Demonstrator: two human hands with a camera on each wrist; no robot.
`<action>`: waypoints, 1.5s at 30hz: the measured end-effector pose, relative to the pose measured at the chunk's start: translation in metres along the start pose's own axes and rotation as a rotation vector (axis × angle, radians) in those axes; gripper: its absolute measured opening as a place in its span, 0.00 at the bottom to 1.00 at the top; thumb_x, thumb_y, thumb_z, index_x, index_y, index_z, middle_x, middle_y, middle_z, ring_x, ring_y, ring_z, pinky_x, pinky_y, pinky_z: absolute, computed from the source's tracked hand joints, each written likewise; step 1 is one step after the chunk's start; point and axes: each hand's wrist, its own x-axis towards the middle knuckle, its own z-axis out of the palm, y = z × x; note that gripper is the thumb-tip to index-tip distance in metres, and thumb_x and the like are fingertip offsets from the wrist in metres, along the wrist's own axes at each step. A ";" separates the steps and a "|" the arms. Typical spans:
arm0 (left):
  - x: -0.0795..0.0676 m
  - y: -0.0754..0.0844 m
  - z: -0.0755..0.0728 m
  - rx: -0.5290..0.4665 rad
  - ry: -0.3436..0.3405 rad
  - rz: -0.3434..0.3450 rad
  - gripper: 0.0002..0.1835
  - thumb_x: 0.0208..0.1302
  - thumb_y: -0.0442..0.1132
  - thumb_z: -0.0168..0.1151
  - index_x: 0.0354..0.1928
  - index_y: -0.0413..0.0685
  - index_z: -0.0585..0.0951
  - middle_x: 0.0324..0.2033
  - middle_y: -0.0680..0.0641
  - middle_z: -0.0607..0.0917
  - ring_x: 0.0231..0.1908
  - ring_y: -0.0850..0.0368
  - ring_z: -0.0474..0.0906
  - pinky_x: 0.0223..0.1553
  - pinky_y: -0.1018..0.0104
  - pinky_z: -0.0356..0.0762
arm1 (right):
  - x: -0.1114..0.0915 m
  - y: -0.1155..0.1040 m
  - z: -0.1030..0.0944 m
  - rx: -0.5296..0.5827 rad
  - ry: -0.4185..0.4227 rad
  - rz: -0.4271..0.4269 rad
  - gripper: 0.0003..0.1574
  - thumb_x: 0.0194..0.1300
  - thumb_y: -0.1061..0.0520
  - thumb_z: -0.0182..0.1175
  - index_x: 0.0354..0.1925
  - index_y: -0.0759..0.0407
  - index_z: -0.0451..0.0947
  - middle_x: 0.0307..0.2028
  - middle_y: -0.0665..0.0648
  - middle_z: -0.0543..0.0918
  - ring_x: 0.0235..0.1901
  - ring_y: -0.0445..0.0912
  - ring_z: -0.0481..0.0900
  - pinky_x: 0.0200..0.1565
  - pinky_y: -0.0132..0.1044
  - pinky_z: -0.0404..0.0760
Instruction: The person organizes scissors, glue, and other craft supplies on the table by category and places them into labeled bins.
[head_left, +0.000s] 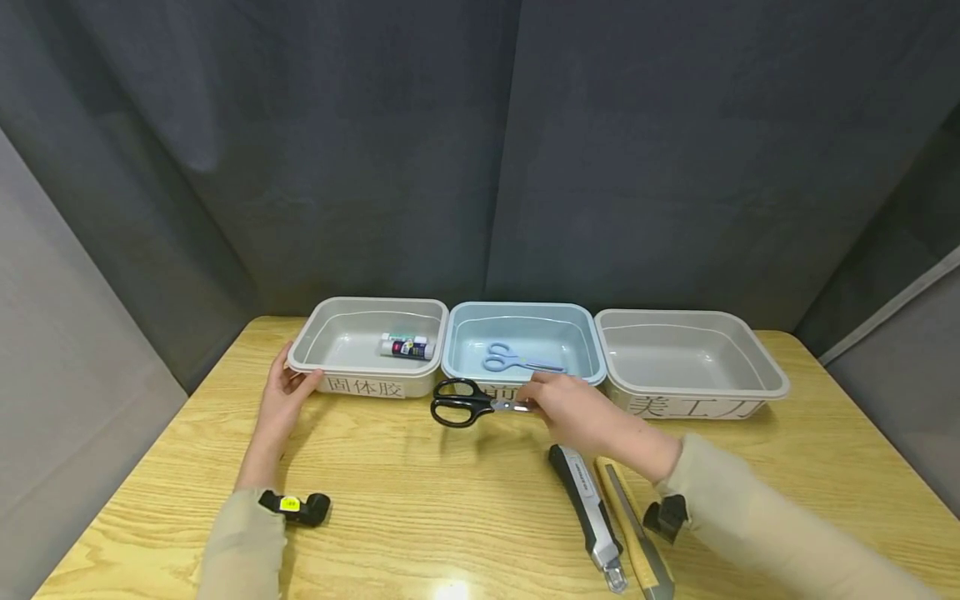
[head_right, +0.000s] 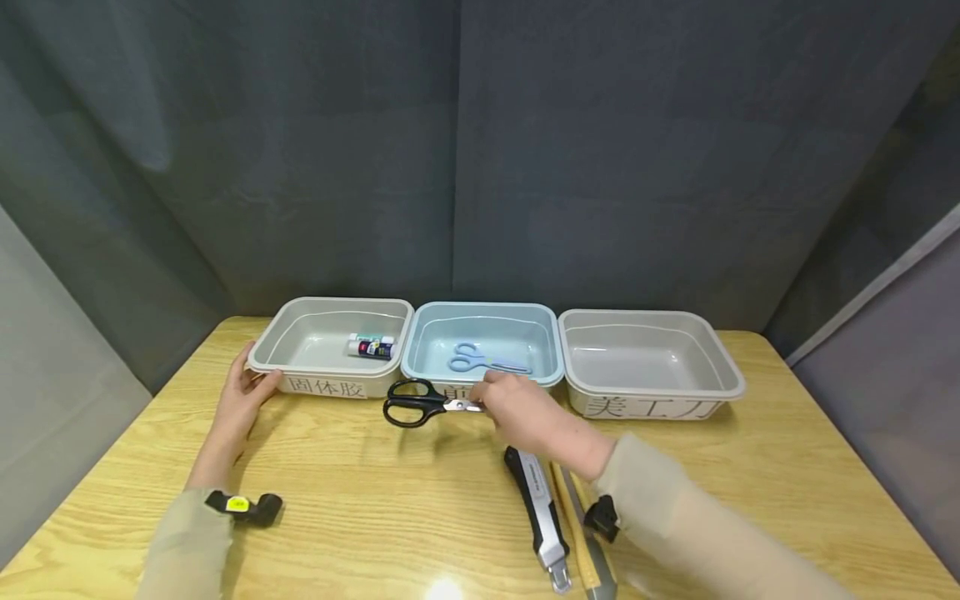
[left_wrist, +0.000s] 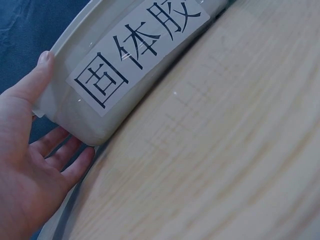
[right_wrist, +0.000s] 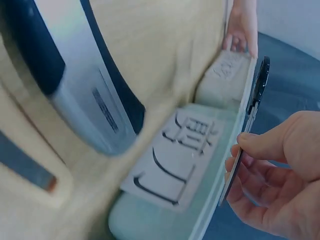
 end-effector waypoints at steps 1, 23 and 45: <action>0.000 0.000 0.000 0.001 0.001 -0.001 0.41 0.63 0.45 0.56 0.71 0.57 0.44 0.63 0.38 0.62 0.54 0.59 0.62 0.45 0.87 0.64 | 0.001 0.002 -0.003 0.001 0.003 0.010 0.10 0.57 0.67 0.58 0.39 0.59 0.80 0.32 0.52 0.78 0.33 0.46 0.78 0.33 0.36 0.79; -0.002 -0.001 -0.001 0.020 -0.001 -0.015 0.42 0.62 0.48 0.57 0.71 0.58 0.43 0.63 0.39 0.61 0.59 0.51 0.60 0.48 0.83 0.64 | 0.028 0.051 -0.008 -0.105 0.062 0.146 0.13 0.57 0.70 0.53 0.38 0.62 0.81 0.33 0.57 0.79 0.33 0.50 0.78 0.33 0.42 0.78; 0.001 -0.001 0.000 -0.003 0.002 -0.005 0.41 0.63 0.45 0.56 0.71 0.59 0.44 0.62 0.38 0.62 0.54 0.59 0.62 0.45 0.86 0.64 | 0.059 0.085 0.019 -0.121 -0.105 0.180 0.11 0.56 0.69 0.55 0.35 0.61 0.82 0.32 0.58 0.83 0.34 0.52 0.79 0.37 0.46 0.78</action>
